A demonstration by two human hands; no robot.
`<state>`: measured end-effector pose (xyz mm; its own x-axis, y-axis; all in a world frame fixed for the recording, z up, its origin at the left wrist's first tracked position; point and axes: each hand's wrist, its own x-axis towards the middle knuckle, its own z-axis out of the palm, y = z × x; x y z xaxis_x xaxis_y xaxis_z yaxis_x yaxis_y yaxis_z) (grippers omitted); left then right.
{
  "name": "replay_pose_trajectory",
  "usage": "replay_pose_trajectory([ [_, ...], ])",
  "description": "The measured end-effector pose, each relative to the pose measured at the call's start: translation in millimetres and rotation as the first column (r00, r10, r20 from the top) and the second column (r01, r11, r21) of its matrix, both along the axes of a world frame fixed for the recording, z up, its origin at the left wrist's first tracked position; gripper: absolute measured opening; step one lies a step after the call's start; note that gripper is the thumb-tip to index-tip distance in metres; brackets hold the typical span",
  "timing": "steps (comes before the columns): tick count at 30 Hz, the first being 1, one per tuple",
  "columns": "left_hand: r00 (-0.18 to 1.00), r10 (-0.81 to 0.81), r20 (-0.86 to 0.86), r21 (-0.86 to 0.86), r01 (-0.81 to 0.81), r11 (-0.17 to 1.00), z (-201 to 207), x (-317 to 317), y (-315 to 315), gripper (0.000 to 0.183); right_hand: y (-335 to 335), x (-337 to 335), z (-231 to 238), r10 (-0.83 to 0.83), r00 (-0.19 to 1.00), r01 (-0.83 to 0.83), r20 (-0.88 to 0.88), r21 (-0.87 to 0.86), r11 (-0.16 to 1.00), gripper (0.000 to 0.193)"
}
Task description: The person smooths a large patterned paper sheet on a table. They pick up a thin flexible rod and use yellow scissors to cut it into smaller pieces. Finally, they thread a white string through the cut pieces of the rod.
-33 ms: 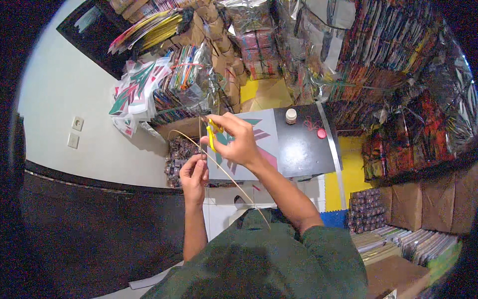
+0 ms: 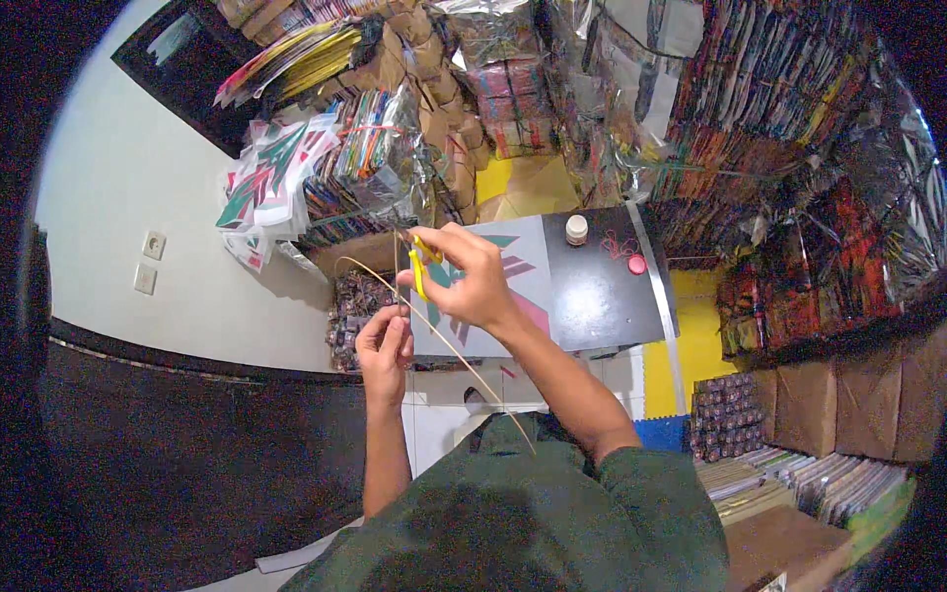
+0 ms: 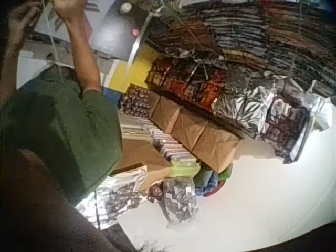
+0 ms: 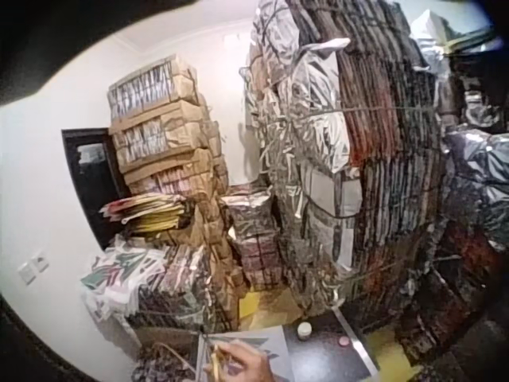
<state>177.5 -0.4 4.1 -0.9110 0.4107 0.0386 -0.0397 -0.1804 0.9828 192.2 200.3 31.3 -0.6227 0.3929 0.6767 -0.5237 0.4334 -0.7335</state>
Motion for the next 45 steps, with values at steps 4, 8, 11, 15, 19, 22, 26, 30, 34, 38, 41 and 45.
replay_pose_trajectory([
  [4,0.999,0.005,-0.047,-0.011,-0.005,1.000,-1,-2,1,0.020,0,-2,-2,-0.010,1.000,0.010,-0.011,0.000,1.000,0.051],
  [8,1.000,-0.003,-0.014,0.011,0.004,1.000,-1,-2,0,0.019,2,-3,-3,-0.005,1.000,0.005,-0.022,0.000,1.000,0.052],
  [11,1.000,-0.010,-0.005,0.038,0.011,0.999,-3,-4,0,0.019,2,-4,-4,-0.001,1.000,0.001,-0.023,0.007,1.000,0.052],
  [15,1.000,-0.005,-0.017,0.036,0.005,0.999,-4,-5,-1,0.018,3,-3,-4,0.013,1.000,-0.012,-0.007,0.014,1.000,0.051],
  [19,1.000,0.008,-0.026,0.045,-0.007,0.999,-2,-5,4,0.017,5,-4,-4,0.015,0.999,-0.015,-0.034,0.002,1.000,0.050],
  [22,1.000,0.021,-0.019,0.058,-0.020,0.998,-3,-5,3,0.017,3,0,5,0.023,1.000,-0.023,0.006,-0.002,1.000,0.044],
  [26,1.000,-0.007,-0.022,0.056,0.008,0.998,-3,-6,5,0.017,5,-9,-10,0.022,0.998,-0.026,-0.062,-0.065,0.998,0.040],
  [30,1.000,0.007,-0.004,0.068,-0.007,0.998,-6,-8,2,0.017,9,-2,-4,0.014,0.999,-0.008,0.048,-0.132,0.991,0.040],
  [34,0.999,0.045,0.006,0.073,-0.046,0.996,-10,-8,-9,0.017,44,3,-35,-0.013,0.932,0.069,0.362,-0.142,0.988,0.049],
  [38,0.989,0.130,0.066,0.027,-0.132,0.991,-3,-9,-24,0.019,120,12,-219,-0.354,0.638,0.311,0.684,0.191,0.931,0.059],
  [41,0.981,0.183,0.065,0.006,-0.183,0.983,-1,-21,-17,0.021,192,94,-368,-0.548,0.377,0.188,0.746,0.518,0.834,0.048],
  [45,0.971,0.227,0.074,-0.082,-0.221,0.972,-23,-42,-32,0.024,210,151,-422,-0.598,0.341,0.024,0.726,0.629,0.777,0.037],
])
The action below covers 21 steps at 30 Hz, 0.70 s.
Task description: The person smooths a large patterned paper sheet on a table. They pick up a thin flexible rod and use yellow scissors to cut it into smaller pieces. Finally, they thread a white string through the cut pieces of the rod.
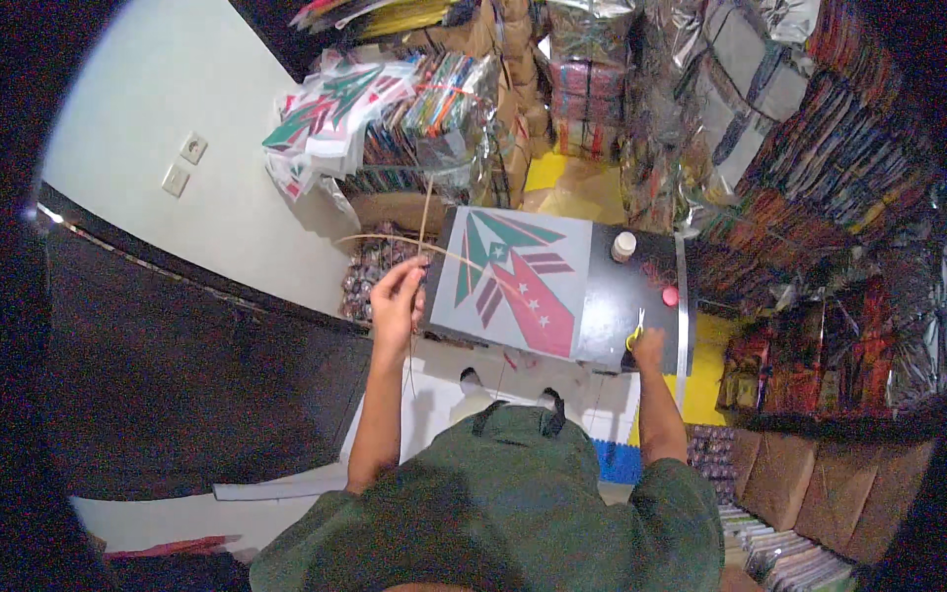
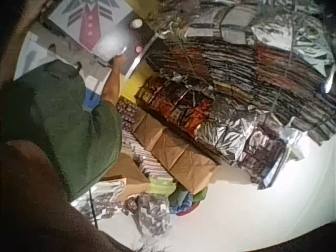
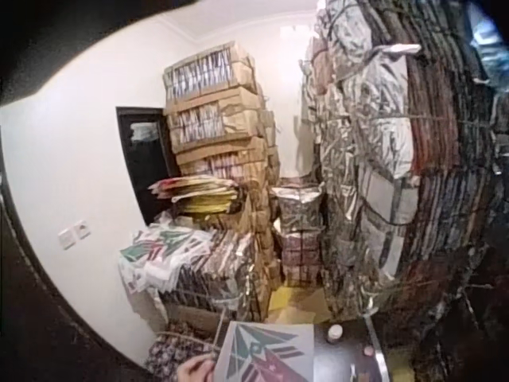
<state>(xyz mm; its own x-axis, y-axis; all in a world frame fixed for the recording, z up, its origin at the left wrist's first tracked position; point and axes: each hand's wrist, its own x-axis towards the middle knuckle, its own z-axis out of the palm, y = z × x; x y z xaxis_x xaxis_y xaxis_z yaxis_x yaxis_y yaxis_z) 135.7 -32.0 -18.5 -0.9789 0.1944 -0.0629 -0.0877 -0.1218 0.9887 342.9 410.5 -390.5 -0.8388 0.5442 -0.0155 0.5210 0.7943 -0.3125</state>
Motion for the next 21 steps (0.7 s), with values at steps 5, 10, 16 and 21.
replay_pose_trajectory([
  [5,0.998,0.052,-0.029,0.098,-0.049,0.994,-4,-26,-6,0.028,9,-43,25,-0.116,0.983,0.130,0.142,-0.091,0.987,0.022],
  [10,0.985,0.158,-0.064,0.320,-0.130,0.939,14,-92,-19,0.029,-39,-85,62,-0.135,0.957,-0.009,-0.257,-0.491,0.871,0.023],
  [16,0.951,0.300,-0.074,0.436,-0.239,0.868,37,-169,-32,0.031,-149,-107,88,-0.072,0.974,-0.142,-0.214,-0.827,0.544,0.023],
  [21,0.963,0.268,-0.035,0.511,-0.213,0.833,45,-197,-58,0.033,-243,-136,170,0.070,0.951,-0.304,-0.302,-0.863,0.404,0.021],
])
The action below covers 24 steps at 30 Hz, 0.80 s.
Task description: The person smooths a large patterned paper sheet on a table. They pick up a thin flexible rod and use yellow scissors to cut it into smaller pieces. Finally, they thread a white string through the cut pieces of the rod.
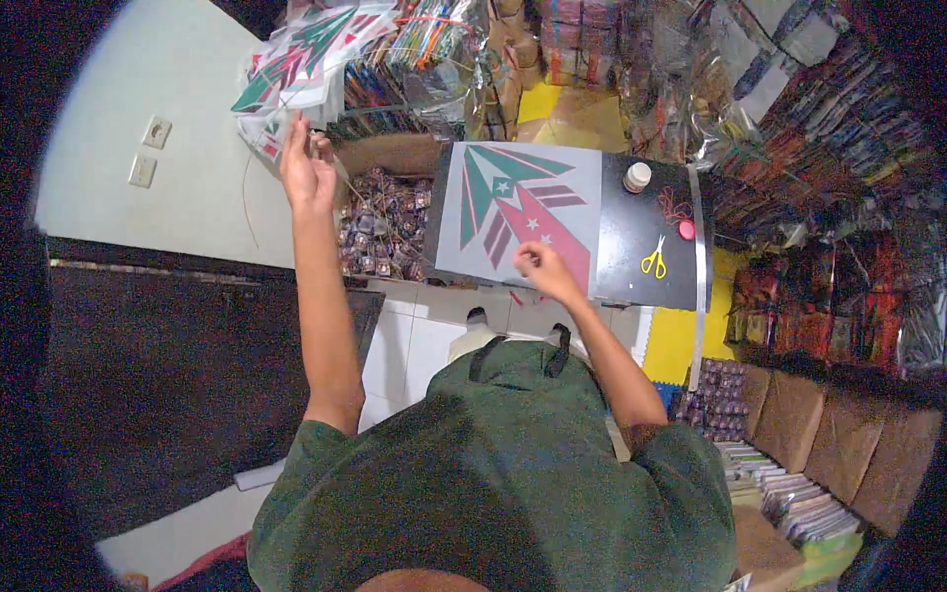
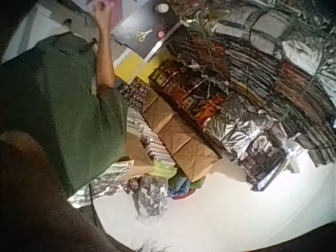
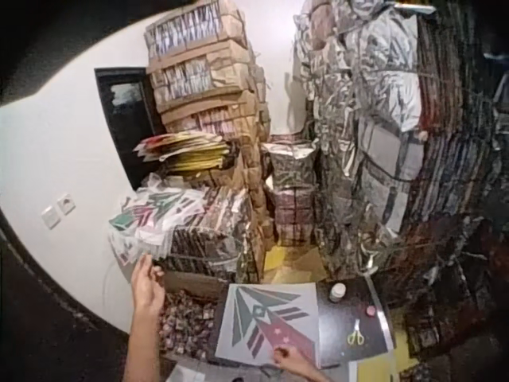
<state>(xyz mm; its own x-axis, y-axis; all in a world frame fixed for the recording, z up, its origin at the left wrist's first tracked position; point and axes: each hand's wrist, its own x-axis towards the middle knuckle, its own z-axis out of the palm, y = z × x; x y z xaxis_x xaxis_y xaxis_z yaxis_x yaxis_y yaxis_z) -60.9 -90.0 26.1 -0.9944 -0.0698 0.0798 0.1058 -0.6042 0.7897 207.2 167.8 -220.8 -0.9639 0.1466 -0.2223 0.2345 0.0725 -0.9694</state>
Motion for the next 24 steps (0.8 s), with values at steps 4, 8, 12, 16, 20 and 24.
replay_pose_trajectory([
  [4,0.998,0.056,-0.022,0.004,-0.056,0.998,-16,-14,-21,0.032,-81,-25,118,0.079,0.932,0.040,-0.354,0.317,0.948,0.024],
  [8,0.999,-0.047,0.019,-0.032,0.047,0.998,-36,1,6,0.031,-130,-80,155,-0.064,0.831,0.269,-0.552,0.300,0.915,0.031],
  [12,0.974,-0.159,0.160,0.059,0.152,0.987,-54,2,-1,0.033,-162,-128,128,0.011,0.945,0.036,-0.326,0.138,0.990,0.034],
  [16,0.961,-0.226,0.158,0.099,0.213,0.972,-65,-21,-16,0.033,-192,-144,132,-0.022,0.932,0.119,-0.363,0.247,0.962,0.022],
  [20,0.939,-0.315,0.140,0.079,0.307,0.948,-63,-38,-21,0.034,-206,-158,124,-0.166,0.942,0.203,-0.293,0.101,0.974,0.019],
  [24,0.924,-0.326,0.199,-0.026,0.337,0.941,-56,-29,-30,0.039,-209,-162,132,-0.379,0.895,0.386,-0.234,-0.017,0.922,0.018],
])
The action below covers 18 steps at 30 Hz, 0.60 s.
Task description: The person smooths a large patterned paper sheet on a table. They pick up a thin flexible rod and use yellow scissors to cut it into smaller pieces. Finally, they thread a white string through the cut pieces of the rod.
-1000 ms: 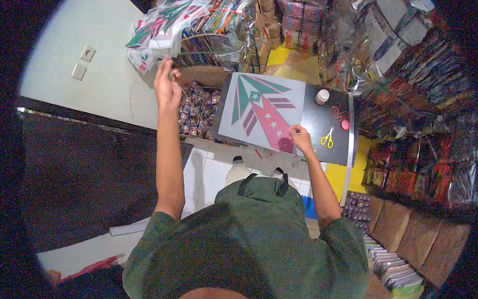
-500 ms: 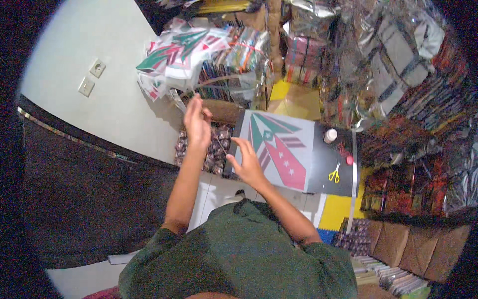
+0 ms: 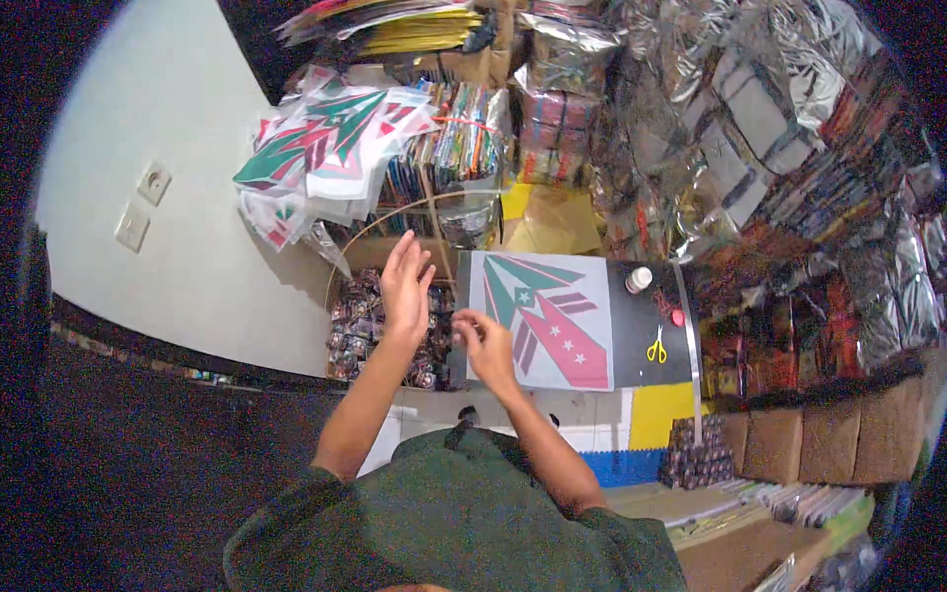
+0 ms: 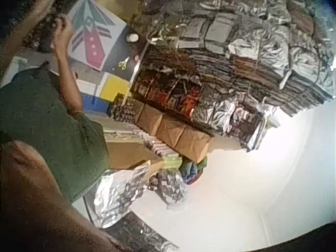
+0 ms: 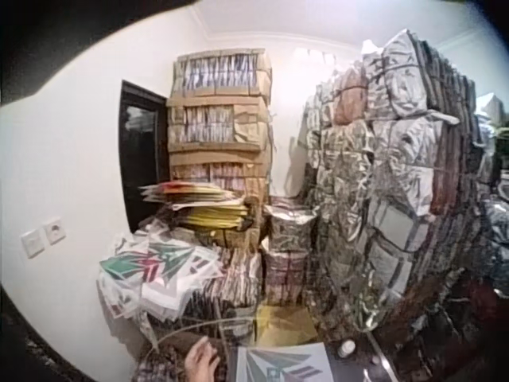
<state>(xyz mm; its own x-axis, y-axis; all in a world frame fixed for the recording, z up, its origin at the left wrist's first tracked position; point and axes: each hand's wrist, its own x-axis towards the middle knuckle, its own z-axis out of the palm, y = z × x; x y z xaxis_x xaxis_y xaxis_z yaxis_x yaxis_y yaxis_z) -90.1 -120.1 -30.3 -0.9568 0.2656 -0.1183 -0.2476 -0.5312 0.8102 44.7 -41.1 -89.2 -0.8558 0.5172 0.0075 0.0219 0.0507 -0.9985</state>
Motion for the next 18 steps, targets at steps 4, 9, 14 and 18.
replay_pose_trajectory([
  [4,0.984,-0.167,0.061,0.078,0.162,0.984,24,28,-27,0.027,28,7,-12,-0.167,0.984,0.169,-0.058,0.022,0.985,0.018],
  [9,0.965,-0.261,-0.009,0.123,0.260,0.958,58,47,-52,0.018,38,20,8,-0.281,0.957,0.281,-0.068,-0.007,0.960,0.019],
  [14,0.919,-0.237,-0.316,-0.143,0.201,0.969,62,56,-50,0.011,13,17,67,-0.280,0.945,0.287,-0.171,0.018,0.958,0.016],
  [18,0.872,-0.240,-0.427,-0.267,0.132,0.955,68,64,-58,0.010,-13,13,126,-0.213,0.959,0.199,-0.185,-0.088,0.976,0.014],
])
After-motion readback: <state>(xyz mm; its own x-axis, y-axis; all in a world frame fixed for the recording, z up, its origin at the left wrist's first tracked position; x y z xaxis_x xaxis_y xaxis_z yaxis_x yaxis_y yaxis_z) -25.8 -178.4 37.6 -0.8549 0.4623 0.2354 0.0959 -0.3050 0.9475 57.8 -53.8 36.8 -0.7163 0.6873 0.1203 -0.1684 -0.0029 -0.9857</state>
